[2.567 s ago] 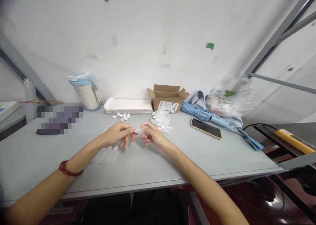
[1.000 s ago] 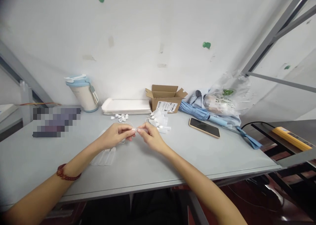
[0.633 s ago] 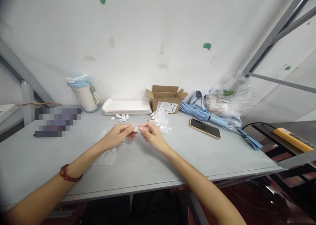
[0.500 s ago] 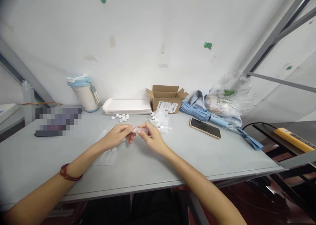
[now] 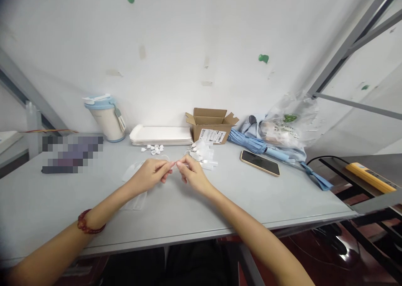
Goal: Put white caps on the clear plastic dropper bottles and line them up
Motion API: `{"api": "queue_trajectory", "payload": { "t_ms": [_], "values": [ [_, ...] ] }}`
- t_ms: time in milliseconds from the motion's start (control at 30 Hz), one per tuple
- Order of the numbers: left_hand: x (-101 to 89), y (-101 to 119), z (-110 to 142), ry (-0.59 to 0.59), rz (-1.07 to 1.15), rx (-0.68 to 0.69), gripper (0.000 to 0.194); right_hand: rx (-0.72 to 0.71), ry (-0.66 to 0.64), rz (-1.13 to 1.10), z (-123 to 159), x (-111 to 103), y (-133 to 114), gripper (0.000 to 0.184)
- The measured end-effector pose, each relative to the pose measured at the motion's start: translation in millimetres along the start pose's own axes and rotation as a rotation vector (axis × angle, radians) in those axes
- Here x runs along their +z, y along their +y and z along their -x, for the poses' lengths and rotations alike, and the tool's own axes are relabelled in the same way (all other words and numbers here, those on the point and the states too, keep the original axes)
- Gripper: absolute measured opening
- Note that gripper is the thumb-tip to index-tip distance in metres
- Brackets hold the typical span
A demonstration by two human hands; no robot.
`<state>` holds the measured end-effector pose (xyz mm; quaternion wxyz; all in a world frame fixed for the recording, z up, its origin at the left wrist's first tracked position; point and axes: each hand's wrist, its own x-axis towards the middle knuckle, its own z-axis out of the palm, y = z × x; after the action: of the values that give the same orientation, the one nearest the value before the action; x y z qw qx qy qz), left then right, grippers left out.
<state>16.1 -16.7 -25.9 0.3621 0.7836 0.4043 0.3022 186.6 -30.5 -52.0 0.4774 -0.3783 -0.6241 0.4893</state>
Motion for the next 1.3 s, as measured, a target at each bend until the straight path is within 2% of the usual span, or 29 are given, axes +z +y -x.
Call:
{"api": "queue_trajectory", "payload": {
  "t_ms": [67, 167, 300, 400, 500, 567, 633, 700, 833, 933, 1067, 1300],
  "values": [
    [2.3, -1, 0, 0.03, -0.128, 0.081, 0.042, 0.086, -0.019, -0.175, -1, 1, -1, 0.035],
    [4.4, -7, -1, 0.075, -0.324, 0.224, 0.038, 0.222, -0.038, -0.313, -1, 2, -5, 0.039],
    [6.6, -16, -1, 0.131, -0.54, 0.41, 0.035, 0.367, -0.052, -0.387, -1, 1, -10, 0.042],
    [8.6, -19, 0, 0.146, -0.616, 0.481, 0.036, 0.431, -0.057, -0.405, -2, -2, -12, 0.043],
    [8.9, -16, 0, 0.119, -0.551, 0.429, 0.033, 0.46, -0.086, -0.416, -3, -5, -10, 0.044],
    [7.1, -12, 0, 0.07, -0.424, 0.303, 0.032, 0.419, -0.086, -0.397, -3, -5, -7, 0.041],
    [3.6, -9, -1, 0.01, -0.247, 0.143, 0.036, 0.3, -0.062, -0.317, -3, -3, -4, 0.038],
    [-0.5, -6, -2, -0.036, -0.071, 0.025, 0.041, 0.131, -0.024, -0.144, -1, -1, -2, 0.032],
    [-6.9, -2, -1, -0.102, 0.135, -0.058, 0.044, -0.175, 0.068, 0.338, 5, 2, -1, 0.024],
    [-7.6, -2, -1, -0.146, 0.197, -0.081, 0.045, -0.284, 0.085, 0.501, 9, 2, -2, 0.021],
    [-4.4, -1, 0, -0.079, 0.12, -0.034, 0.045, -0.161, 0.087, 0.338, 8, 2, -3, 0.024],
    [2.6, -1, 5, 0.076, -0.313, 0.215, 0.038, 0.085, 0.034, -0.158, 5, 4, -10, 0.032]
  ]
}}
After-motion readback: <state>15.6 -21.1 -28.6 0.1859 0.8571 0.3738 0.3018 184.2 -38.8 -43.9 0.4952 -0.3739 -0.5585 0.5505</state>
